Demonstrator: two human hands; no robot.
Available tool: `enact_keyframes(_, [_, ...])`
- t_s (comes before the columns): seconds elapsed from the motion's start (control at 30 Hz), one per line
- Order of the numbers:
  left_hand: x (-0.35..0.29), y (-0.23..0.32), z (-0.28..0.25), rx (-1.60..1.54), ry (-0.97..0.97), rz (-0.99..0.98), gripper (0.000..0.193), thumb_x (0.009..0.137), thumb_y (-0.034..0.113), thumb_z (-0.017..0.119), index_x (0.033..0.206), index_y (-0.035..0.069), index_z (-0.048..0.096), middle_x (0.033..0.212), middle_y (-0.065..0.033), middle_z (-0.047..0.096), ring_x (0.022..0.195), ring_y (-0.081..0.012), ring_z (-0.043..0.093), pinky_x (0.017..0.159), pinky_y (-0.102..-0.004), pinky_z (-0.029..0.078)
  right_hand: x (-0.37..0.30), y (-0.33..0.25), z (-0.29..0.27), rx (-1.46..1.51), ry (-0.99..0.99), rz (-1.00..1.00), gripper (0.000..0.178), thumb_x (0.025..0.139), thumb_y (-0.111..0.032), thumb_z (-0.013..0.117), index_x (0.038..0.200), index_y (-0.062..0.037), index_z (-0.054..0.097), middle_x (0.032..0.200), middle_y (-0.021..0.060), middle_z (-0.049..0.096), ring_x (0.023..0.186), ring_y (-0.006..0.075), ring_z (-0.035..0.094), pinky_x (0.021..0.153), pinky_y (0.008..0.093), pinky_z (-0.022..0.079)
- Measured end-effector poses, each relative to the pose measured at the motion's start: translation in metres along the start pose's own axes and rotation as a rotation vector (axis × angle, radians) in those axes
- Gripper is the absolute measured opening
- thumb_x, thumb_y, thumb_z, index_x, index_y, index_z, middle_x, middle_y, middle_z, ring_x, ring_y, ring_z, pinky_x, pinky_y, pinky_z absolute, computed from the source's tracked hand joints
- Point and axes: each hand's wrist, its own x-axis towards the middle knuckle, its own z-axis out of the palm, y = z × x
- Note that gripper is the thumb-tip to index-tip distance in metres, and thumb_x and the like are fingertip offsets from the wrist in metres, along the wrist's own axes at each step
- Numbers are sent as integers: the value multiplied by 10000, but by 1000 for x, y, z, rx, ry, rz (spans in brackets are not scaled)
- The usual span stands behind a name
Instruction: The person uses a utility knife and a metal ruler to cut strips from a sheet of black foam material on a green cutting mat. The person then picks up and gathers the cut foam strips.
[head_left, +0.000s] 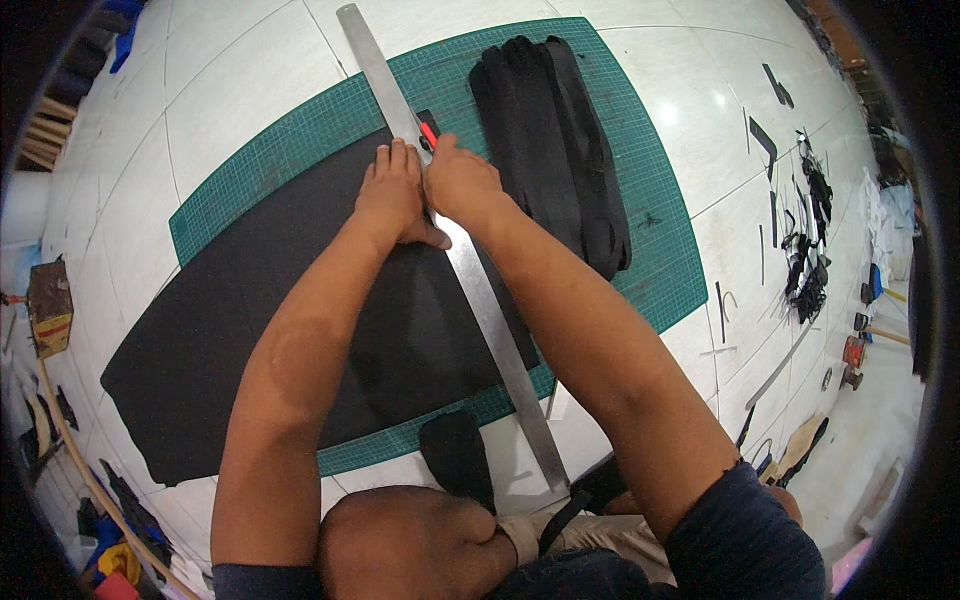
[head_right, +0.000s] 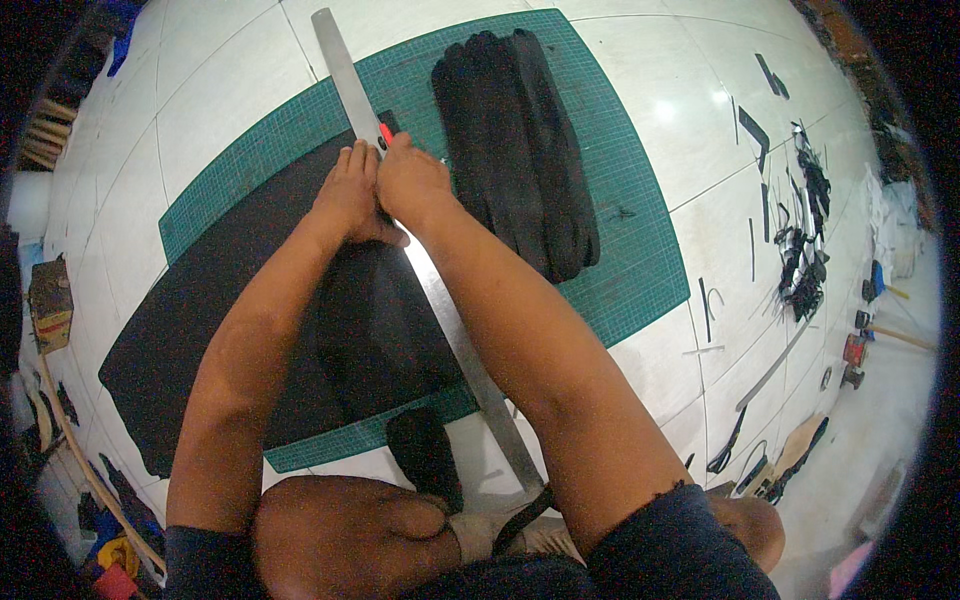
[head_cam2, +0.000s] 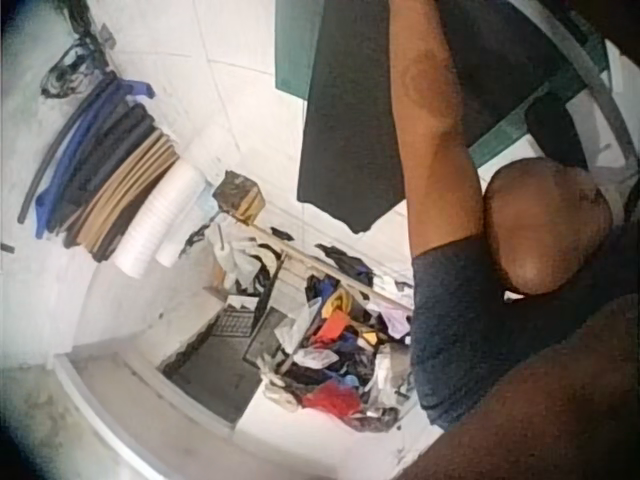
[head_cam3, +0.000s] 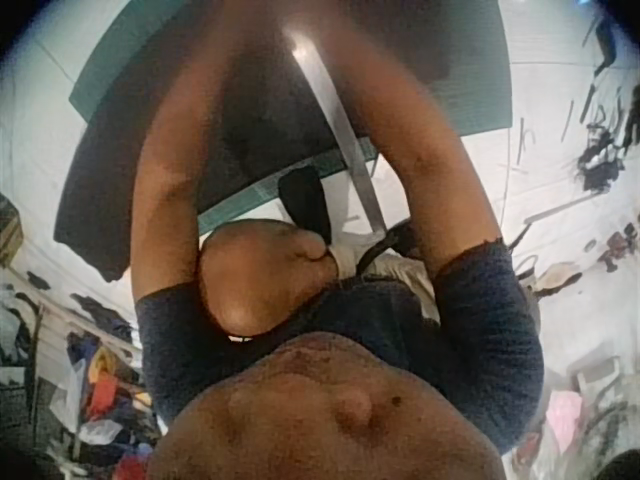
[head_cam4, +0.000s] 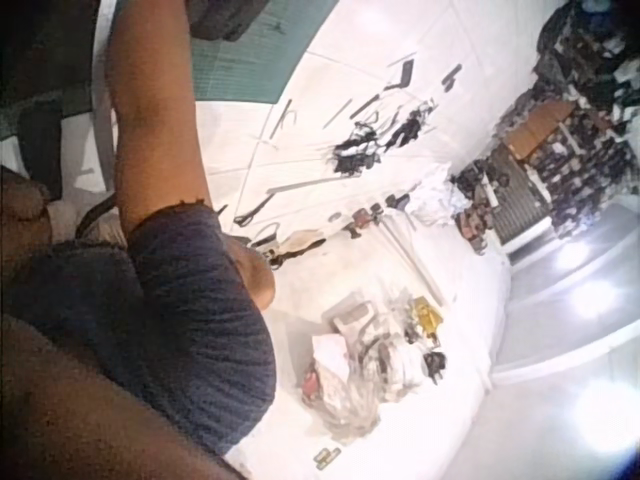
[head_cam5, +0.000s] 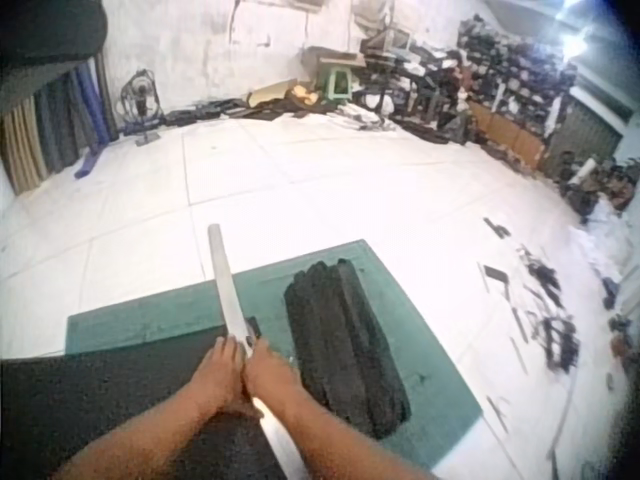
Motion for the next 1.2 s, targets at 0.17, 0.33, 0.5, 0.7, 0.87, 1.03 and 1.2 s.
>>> enact_keyframes(0.17, [1, 2, -5, -3, -31, 40, 1443, 461, 590, 941, 1502, -101, 219, 1582, -277, 231, 1467, -450, 253, 1180, -499, 317, 8, -9, -12, 31, -34, 12, 322, 978, -222, 485, 1147, 52, 501, 1113, 314, 676, 1076, 433, 672, 939, 505, 518])
enact_keyframes(0.33, [6, 1, -1, 61, -27, -6, 1459, 457, 611, 932, 1503, -109, 214, 1581, -279, 240, 1473, -448, 252, 1174, -500, 331, -27, 14, -8, 2, -128, 27, 300, 961, -217, 494, 1161, 6, 502, 1101, 302, 677, 1020, 463, 673, 904, 549, 515])
enact_keyframes(0.5, [6, 7, 0, 68, 13, -7, 1454, 462, 634, 919, 1509, -104, 229, 1578, -283, 254, 1468, -448, 269, 1170, -498, 344, -160, 72, 0, -21, -270, 112, 316, 953, -166, 487, 1193, 7, 376, 967, 339, 654, 932, 514, 648, 811, 591, 501])
enact_keyframes(0.7, [8, -1, 7, 66, 29, -8, 1466, 457, 635, 921, 1512, -106, 221, 1570, -286, 268, 1461, -451, 282, 1168, -491, 356, -328, 115, 4, -56, -344, 228, 303, 981, -256, 503, 1161, -31, 408, 861, 296, 679, 800, 499, 678, 735, 594, 536])
enact_keyframes(0.87, [13, 0, 5, 61, 3, 16, 1473, 461, 642, 919, 1509, -117, 215, 1577, -290, 255, 1470, -452, 267, 1171, -491, 353, -361, 127, -16, -177, -471, 251, 253, 998, -253, 492, 1117, -46, 408, 830, 275, 678, 778, 477, 684, 701, 591, 533])
enact_keyframes(1.03, [5, -8, 5, 94, 10, -29, 1478, 466, 645, 919, 1507, -125, 207, 1581, -292, 243, 1475, -450, 252, 1175, -494, 344, -289, 81, -56, -113, -312, 137, 232, 1009, -226, 497, 1098, -31, 407, 781, 277, 658, 732, 487, 660, 652, 589, 513])
enact_keyframes(1.2, [5, 5, -6, 25, -48, -20, 1473, 475, 636, 923, 1506, -130, 200, 1584, -304, 224, 1480, -453, 239, 1183, -497, 323, -135, 53, -36, -73, -95, 60, 271, 1001, -275, 466, 1116, -36, 411, 851, 303, 677, 797, 501, 672, 744, 614, 518])
